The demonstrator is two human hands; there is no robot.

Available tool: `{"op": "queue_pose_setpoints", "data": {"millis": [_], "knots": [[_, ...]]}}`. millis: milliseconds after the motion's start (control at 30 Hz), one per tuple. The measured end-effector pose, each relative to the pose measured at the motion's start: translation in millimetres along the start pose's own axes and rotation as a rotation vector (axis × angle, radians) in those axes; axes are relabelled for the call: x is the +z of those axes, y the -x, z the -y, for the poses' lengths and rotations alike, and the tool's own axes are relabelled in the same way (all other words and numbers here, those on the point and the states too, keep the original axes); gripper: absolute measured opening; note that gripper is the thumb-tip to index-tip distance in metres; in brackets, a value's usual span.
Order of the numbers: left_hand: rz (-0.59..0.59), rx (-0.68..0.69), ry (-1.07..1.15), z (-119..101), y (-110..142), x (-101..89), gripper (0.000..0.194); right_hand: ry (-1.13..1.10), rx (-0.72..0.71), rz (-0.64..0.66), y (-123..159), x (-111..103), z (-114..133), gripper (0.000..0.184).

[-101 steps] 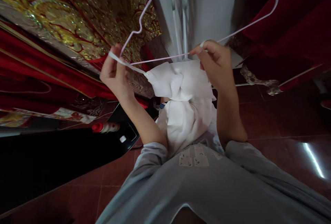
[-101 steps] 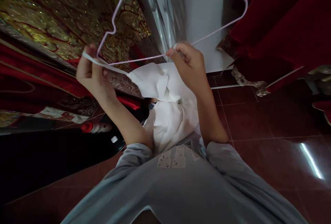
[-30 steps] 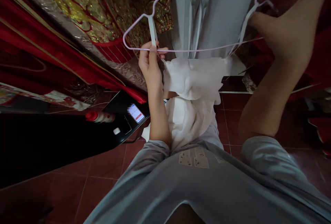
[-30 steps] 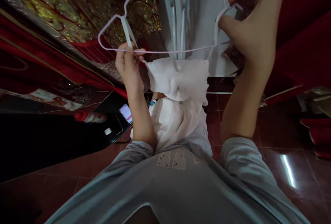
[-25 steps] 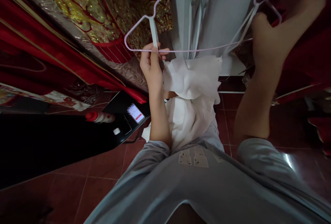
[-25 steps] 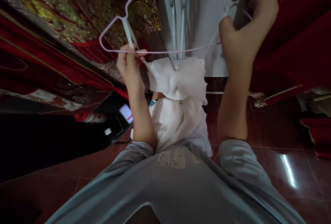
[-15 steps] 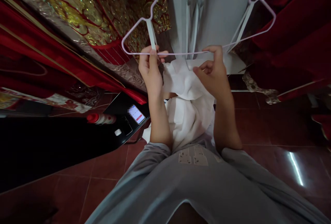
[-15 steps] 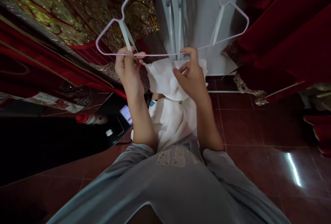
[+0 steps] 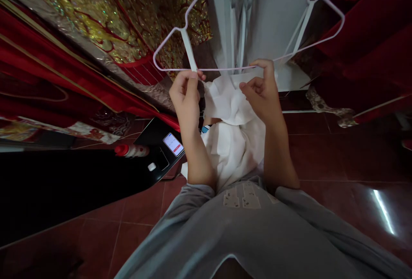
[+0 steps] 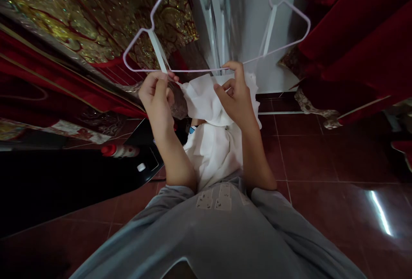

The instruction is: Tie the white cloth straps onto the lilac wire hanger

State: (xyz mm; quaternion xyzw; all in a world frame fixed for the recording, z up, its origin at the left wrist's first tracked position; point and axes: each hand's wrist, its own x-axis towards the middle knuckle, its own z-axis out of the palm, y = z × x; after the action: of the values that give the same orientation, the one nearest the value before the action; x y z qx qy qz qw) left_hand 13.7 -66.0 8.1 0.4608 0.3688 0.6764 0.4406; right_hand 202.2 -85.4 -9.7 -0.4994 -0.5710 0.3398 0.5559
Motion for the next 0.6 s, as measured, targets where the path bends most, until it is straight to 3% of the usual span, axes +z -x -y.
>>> {"op": "queue_pose_setpoints", "data": {"millis": [100, 167, 267, 333, 467, 600], "knots": [[0.157, 0.064, 0.000, -27, -2, 12.4, 0.017, -0.021, -0.010, -0.001, 0, -2, 1, 0.042], [0.237, 0.052, 0.099, -47, -13, 21.8, 0.030, -0.034, -0.024, -0.009, -1, -2, 0, 0.040], [0.244, -0.140, 0.296, -71, -40, 30.2, 0.064, -0.038, -0.023, 0.030, -1, -2, -2, 0.042], [0.241, -0.232, 0.320, -80, -57, 27.9, 0.073, -0.030, -0.012, 0.096, -2, -2, -4, 0.047], [0.143, -0.184, 0.234, -73, -75, 3.1, 0.067, -0.009, 0.015, 0.158, -7, -6, -4, 0.054], [-0.062, -0.047, 0.170, -44, -70, -31.9, 0.055, -0.007, 0.027, 0.109, -11, -15, -3, 0.050]]}}
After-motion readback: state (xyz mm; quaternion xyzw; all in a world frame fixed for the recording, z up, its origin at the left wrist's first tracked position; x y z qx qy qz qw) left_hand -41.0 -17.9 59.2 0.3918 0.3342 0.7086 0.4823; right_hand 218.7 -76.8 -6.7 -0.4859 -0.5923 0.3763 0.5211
